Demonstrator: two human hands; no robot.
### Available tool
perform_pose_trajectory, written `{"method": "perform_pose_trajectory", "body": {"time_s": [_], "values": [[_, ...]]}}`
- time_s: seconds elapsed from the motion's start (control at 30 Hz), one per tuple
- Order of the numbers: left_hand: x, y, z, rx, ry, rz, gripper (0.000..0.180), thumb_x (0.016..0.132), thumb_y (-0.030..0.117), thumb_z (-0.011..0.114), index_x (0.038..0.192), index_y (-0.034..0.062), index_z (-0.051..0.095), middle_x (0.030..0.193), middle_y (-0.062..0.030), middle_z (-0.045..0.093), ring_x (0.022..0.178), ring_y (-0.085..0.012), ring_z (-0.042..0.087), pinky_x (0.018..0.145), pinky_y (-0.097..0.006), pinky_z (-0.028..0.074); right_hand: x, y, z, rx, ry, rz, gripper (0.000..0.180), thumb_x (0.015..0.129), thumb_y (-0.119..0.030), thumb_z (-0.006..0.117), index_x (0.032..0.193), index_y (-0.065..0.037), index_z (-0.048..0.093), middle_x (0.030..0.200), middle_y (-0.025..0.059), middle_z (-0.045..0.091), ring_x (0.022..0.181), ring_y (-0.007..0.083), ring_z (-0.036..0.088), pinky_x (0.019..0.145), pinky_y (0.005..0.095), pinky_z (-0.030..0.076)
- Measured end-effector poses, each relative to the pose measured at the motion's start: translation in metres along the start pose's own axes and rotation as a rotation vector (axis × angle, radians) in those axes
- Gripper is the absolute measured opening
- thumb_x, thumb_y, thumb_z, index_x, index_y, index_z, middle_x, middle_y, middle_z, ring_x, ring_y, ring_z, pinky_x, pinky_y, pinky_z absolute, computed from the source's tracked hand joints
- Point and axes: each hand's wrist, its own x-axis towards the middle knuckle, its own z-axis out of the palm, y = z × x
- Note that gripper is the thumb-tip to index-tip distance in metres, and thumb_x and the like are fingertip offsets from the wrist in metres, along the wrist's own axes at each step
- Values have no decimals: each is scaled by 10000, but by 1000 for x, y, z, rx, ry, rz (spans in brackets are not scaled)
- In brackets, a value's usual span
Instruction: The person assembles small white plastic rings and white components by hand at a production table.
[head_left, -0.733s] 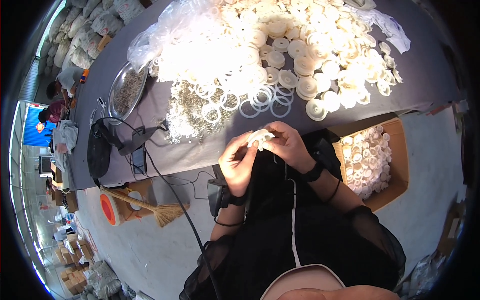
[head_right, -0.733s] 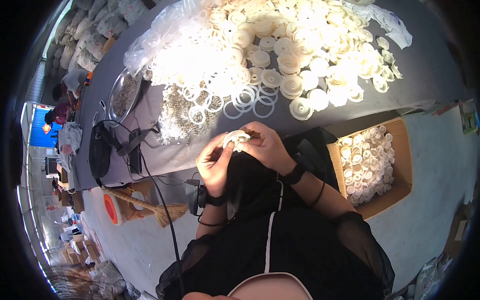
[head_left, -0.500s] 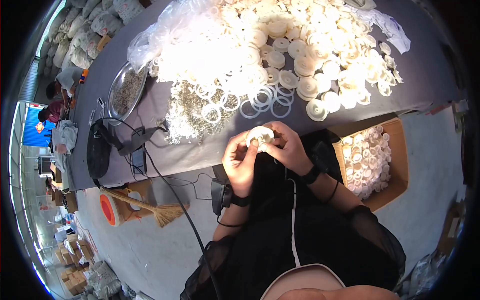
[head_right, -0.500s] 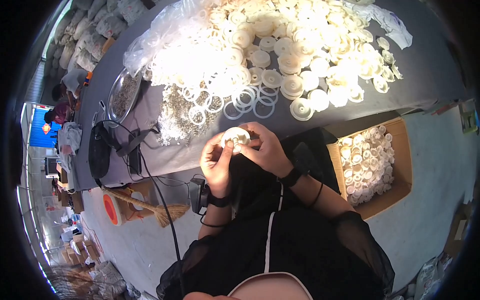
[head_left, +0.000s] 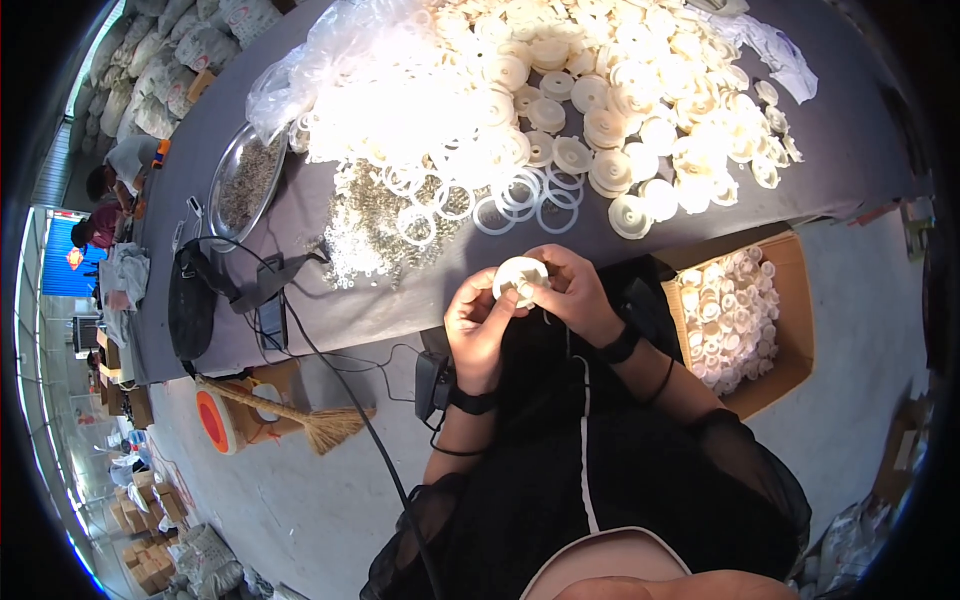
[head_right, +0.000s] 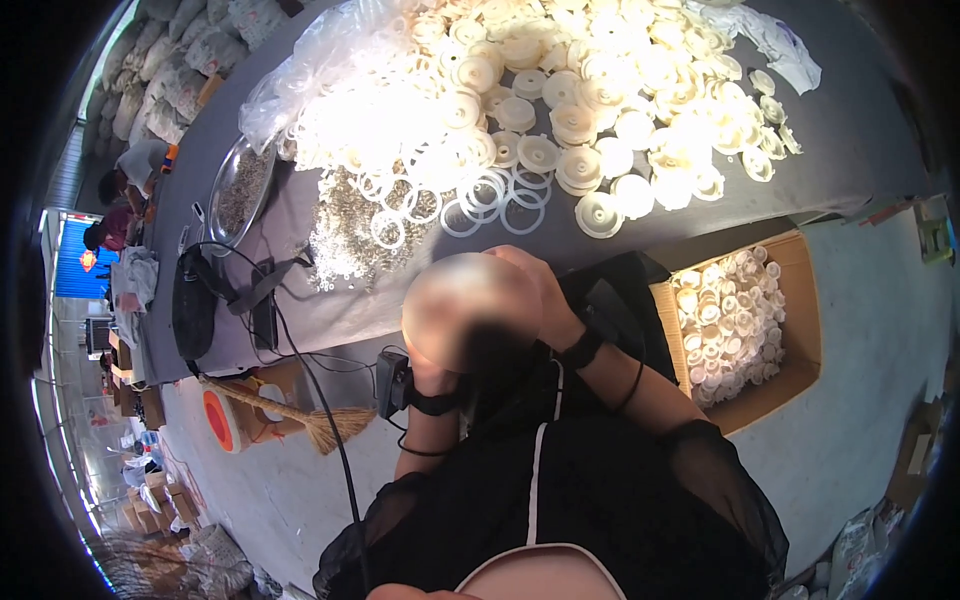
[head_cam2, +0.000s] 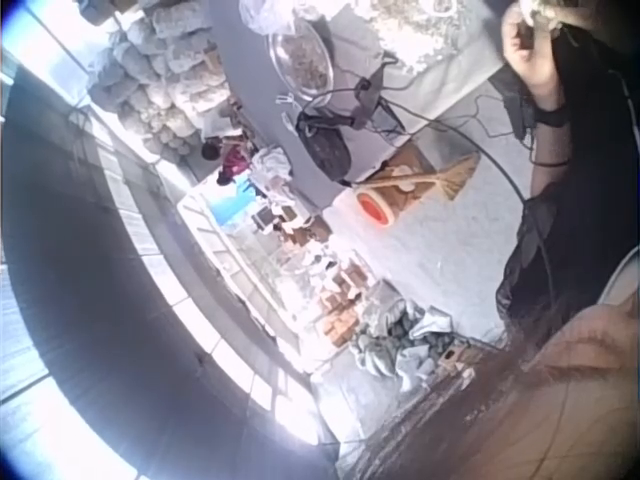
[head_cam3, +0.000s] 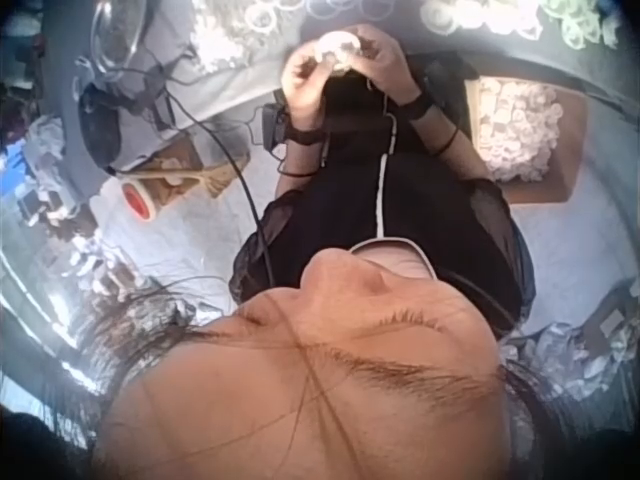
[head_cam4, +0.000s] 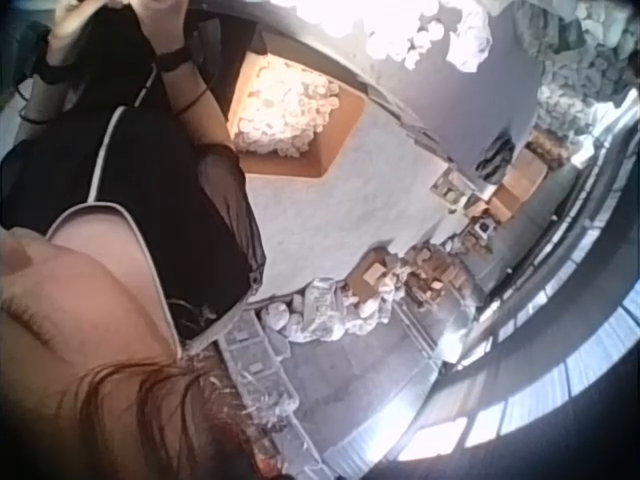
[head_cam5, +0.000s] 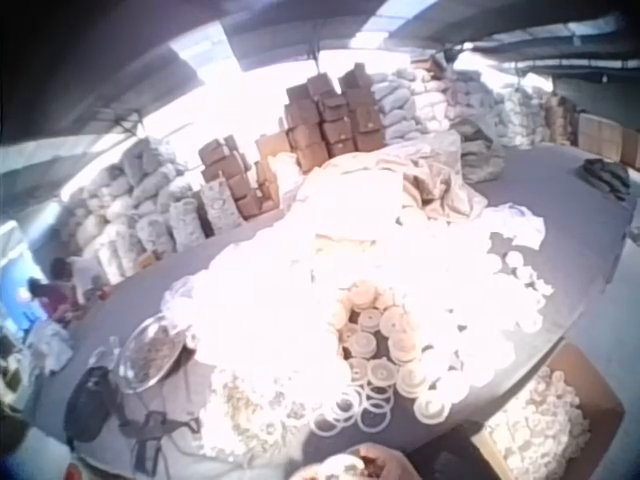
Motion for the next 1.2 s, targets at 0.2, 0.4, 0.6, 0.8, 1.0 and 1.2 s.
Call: {"method": "perform_pose_trajectory", "body": {"time_s": [0.2, 0.4, 0.6, 0.8, 1.0, 1.2], "values": [[-5, -2, 5, 413, 82, 235, 216, 790, -69, 593, 998, -22, 559, 928, -85, 607, 815, -108, 582, 651, -206, 488, 0, -1, -1, 30, -58, 52, 256, 822, -71, 589, 1049, 14, 508, 957, 58, 581, 872, 91, 559, 765, 232, 468], [-7, -6, 5, 211, 121, 96, 200, 820, -2, 595, 1014, -29, 555, 903, -80, 620, 755, -100, 587, 659, -212, 485, -2, 2, 4, 4, -41, 69, 231, 834, -81, 579, 1030, 16, 506, 942, 52, 577, 863, 87, 554, 750, 235, 467], [-9, -5, 7, 235, 150, 134, 180, 823, -10, 581, 1001, -29, 558, 898, -76, 616, 761, -98, 580, 656, -210, 482, 1, 4, 8, 91, -57, 147, 234, 844, -89, 573, 1039, 18, 500, 964, 57, 571, 882, 96, 554, 755, 241, 472], [-8, -7, 0, 388, 137, 229, 195, 817, -49, 565, 1010, -25, 548, 889, -63, 602, 732, -81, 569, 638, -201, 479, 0, 6, 5, 134, -96, 183, 290, 841, -97, 582, 1089, 9, 477, 996, 54, 562, 908, 102, 555, 792, 251, 472], [-7, -5, -2, 208, 177, 134, 197, 822, -46, 561, 1017, -32, 545, 964, -78, 587, 757, -89, 572, 665, -204, 484, -1, 1, 7, -77, -71, 47, 324, 810, -76, 595, 1100, 17, 482, 1019, 69, 556, 923, 113, 547, 769, 251, 479], [-7, -4, 0, 353, 117, 241, 215, 812, -57, 568, 1024, -21, 556, 976, -71, 567, 817, -89, 554, 629, -187, 475, -4, 4, 7, -70, -34, 14, 309, 813, -71, 582, 1091, 10, 473, 1003, 67, 549, 906, 98, 540, 742, 232, 472]]}}
